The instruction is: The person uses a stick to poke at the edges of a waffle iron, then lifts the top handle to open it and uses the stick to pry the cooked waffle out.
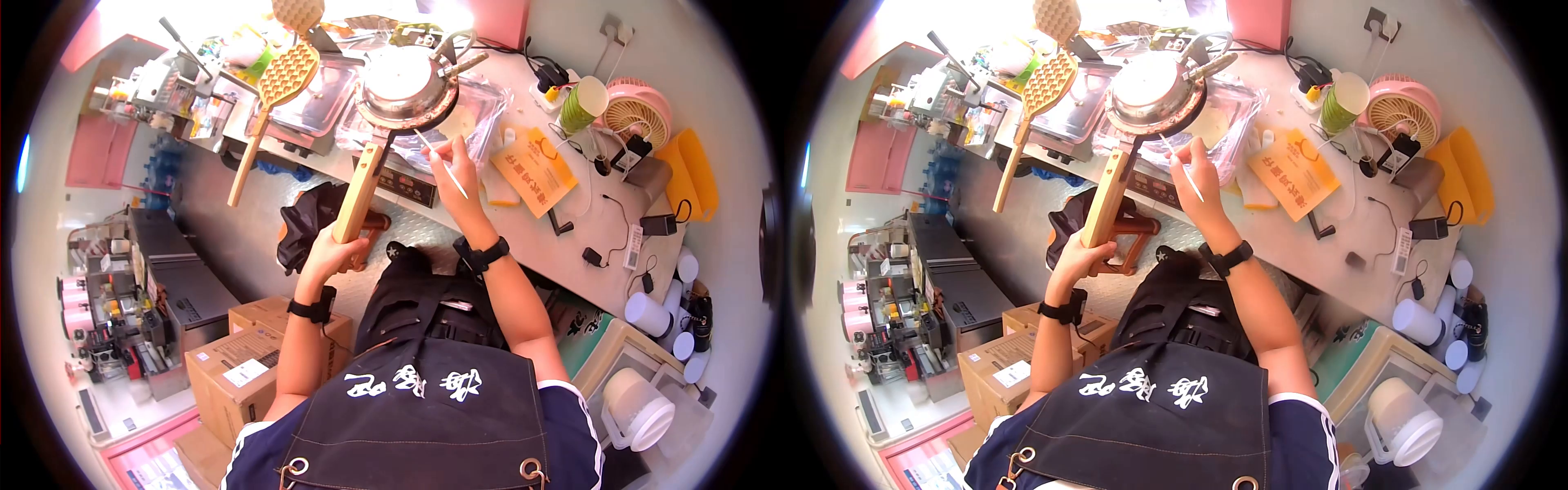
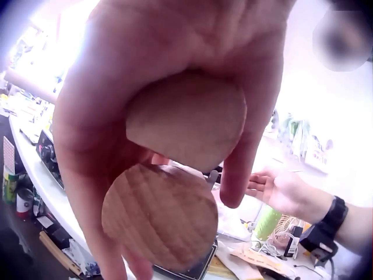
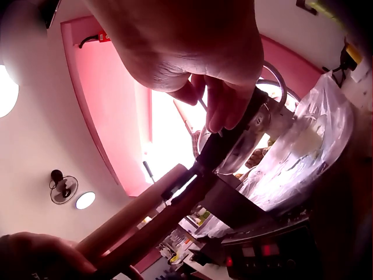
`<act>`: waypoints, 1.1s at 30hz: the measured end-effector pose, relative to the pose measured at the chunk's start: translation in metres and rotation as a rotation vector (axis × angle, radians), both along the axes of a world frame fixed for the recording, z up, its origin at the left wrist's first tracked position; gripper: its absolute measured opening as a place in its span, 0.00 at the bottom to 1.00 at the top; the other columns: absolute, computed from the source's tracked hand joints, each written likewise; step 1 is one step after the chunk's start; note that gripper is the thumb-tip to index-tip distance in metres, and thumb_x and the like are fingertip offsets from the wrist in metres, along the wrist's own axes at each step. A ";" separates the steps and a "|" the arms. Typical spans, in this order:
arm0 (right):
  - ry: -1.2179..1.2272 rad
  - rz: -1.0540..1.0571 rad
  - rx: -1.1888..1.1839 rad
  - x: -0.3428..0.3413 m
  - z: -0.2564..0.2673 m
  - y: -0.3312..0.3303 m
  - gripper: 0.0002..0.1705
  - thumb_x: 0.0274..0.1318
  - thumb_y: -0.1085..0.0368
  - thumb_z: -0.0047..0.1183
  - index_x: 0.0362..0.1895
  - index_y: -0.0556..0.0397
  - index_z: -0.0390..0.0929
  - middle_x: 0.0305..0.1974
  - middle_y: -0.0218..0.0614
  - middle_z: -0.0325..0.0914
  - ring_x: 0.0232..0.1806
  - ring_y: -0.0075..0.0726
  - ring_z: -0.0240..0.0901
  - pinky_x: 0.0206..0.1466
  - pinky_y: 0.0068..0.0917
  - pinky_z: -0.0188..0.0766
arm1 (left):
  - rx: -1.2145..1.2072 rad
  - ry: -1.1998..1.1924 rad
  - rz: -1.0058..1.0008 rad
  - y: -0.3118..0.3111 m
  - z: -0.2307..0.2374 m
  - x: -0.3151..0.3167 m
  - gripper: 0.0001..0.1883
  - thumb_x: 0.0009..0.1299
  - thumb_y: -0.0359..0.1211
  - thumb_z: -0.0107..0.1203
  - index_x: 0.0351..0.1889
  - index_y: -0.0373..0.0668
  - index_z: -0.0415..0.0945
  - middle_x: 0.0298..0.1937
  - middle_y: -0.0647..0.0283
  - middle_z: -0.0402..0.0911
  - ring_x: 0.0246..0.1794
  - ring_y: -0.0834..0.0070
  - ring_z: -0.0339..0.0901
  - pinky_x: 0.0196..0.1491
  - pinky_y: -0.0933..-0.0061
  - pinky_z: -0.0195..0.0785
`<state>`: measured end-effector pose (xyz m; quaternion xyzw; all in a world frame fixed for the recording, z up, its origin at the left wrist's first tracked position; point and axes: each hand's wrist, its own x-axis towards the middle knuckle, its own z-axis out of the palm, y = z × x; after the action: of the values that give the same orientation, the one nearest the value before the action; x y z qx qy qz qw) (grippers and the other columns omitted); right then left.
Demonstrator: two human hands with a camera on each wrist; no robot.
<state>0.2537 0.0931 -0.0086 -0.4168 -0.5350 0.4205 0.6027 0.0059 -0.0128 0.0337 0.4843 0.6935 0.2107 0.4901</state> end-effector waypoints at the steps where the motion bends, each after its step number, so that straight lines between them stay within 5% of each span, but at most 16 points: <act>1: -0.098 -0.027 0.081 -0.004 -0.001 0.001 0.07 0.65 0.70 0.49 0.39 0.58 0.65 0.33 0.45 0.79 0.38 0.49 0.79 0.43 0.38 0.72 | -0.001 0.002 0.000 0.001 0.003 0.001 0.16 0.62 0.30 0.65 0.46 0.36 0.77 0.29 0.65 0.81 0.26 0.76 0.79 0.28 0.76 0.71; 2: -0.086 0.022 0.080 -0.009 -0.003 -0.001 0.06 0.65 0.71 0.48 0.39 0.58 0.64 0.34 0.48 0.77 0.39 0.56 0.76 0.44 0.42 0.71 | -0.042 -0.081 0.026 0.000 0.007 0.004 0.13 0.63 0.29 0.64 0.44 0.36 0.77 0.26 0.65 0.79 0.21 0.78 0.77 0.24 0.77 0.68; 6: -0.155 -0.084 0.140 -0.010 -0.006 -0.007 0.06 0.65 0.71 0.48 0.38 0.59 0.64 0.38 0.50 0.75 0.41 0.55 0.74 0.46 0.43 0.70 | -0.061 -0.119 0.092 -0.001 0.014 0.014 0.09 0.64 0.27 0.63 0.40 0.36 0.76 0.17 0.67 0.74 0.11 0.80 0.70 0.15 0.77 0.61; 15: -0.129 -0.008 0.126 -0.016 -0.004 -0.007 0.05 0.64 0.71 0.48 0.37 0.59 0.66 0.35 0.46 0.74 0.39 0.48 0.74 0.44 0.38 0.70 | -0.068 -0.086 0.086 0.000 0.019 0.016 0.07 0.64 0.27 0.61 0.35 0.37 0.74 0.16 0.67 0.73 0.11 0.81 0.69 0.15 0.77 0.60; 18: -0.060 -0.237 0.063 -0.002 0.002 -0.007 0.06 0.64 0.70 0.50 0.35 0.58 0.67 0.30 0.41 0.74 0.34 0.40 0.73 0.43 0.35 0.70 | -0.001 -0.041 0.045 -0.001 0.013 0.014 0.10 0.63 0.25 0.60 0.43 0.36 0.78 0.15 0.69 0.70 0.11 0.81 0.66 0.16 0.76 0.58; 21: -0.163 -0.145 0.045 -0.013 0.001 -0.005 0.06 0.65 0.70 0.49 0.35 0.58 0.67 0.29 0.40 0.75 0.32 0.39 0.73 0.42 0.35 0.70 | -0.029 -0.204 0.049 -0.002 0.007 0.006 0.10 0.64 0.27 0.62 0.42 0.36 0.76 0.14 0.70 0.69 0.10 0.81 0.65 0.15 0.75 0.57; 23: -0.169 -0.020 0.050 -0.021 0.010 -0.006 0.06 0.64 0.70 0.50 0.34 0.57 0.67 0.30 0.40 0.74 0.33 0.38 0.73 0.42 0.34 0.70 | -0.090 -0.322 -0.001 0.001 -0.005 -0.010 0.13 0.64 0.28 0.63 0.45 0.37 0.75 0.22 0.66 0.75 0.15 0.80 0.71 0.19 0.75 0.67; 25: -0.177 -0.087 -0.042 -0.022 0.016 -0.005 0.07 0.63 0.70 0.50 0.34 0.58 0.67 0.29 0.39 0.74 0.33 0.35 0.72 0.42 0.33 0.69 | -0.382 -0.738 0.078 0.004 -0.014 -0.022 0.20 0.63 0.30 0.63 0.51 0.39 0.72 0.37 0.59 0.80 0.27 0.75 0.80 0.30 0.72 0.78; 26: -0.152 -0.177 -0.052 -0.019 0.018 -0.007 0.06 0.62 0.70 0.51 0.33 0.58 0.68 0.28 0.35 0.73 0.34 0.32 0.73 0.41 0.31 0.69 | -0.404 -0.909 0.022 0.007 -0.017 -0.024 0.25 0.62 0.31 0.62 0.57 0.41 0.67 0.52 0.52 0.77 0.39 0.69 0.83 0.39 0.67 0.83; 27: -0.160 -0.186 -0.041 -0.013 0.020 -0.010 0.06 0.62 0.70 0.51 0.33 0.58 0.68 0.28 0.35 0.73 0.34 0.32 0.73 0.41 0.31 0.69 | -0.422 -1.030 -0.030 0.008 -0.018 -0.025 0.27 0.62 0.29 0.60 0.60 0.41 0.64 0.55 0.50 0.77 0.41 0.65 0.85 0.39 0.65 0.83; 29: -0.120 -0.231 -0.041 -0.006 0.030 -0.020 0.05 0.61 0.71 0.50 0.33 0.57 0.69 0.28 0.33 0.75 0.34 0.28 0.73 0.41 0.29 0.69 | -0.446 -1.041 -0.123 0.014 -0.017 -0.029 0.27 0.62 0.28 0.58 0.60 0.42 0.63 0.54 0.50 0.78 0.41 0.65 0.85 0.40 0.66 0.83; 33: -0.192 -0.050 -0.054 -0.025 0.082 -0.052 0.02 0.61 0.72 0.49 0.35 0.57 0.71 0.31 0.34 0.77 0.35 0.27 0.73 0.43 0.26 0.69 | -0.333 -0.851 -0.126 0.012 -0.020 -0.024 0.24 0.59 0.27 0.60 0.53 0.40 0.65 0.34 0.59 0.79 0.24 0.77 0.77 0.27 0.77 0.72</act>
<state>0.2292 0.0412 0.0737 -0.4845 -0.5684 0.3778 0.5473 -0.0176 -0.0006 0.0140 0.3106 0.4241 0.2461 0.8143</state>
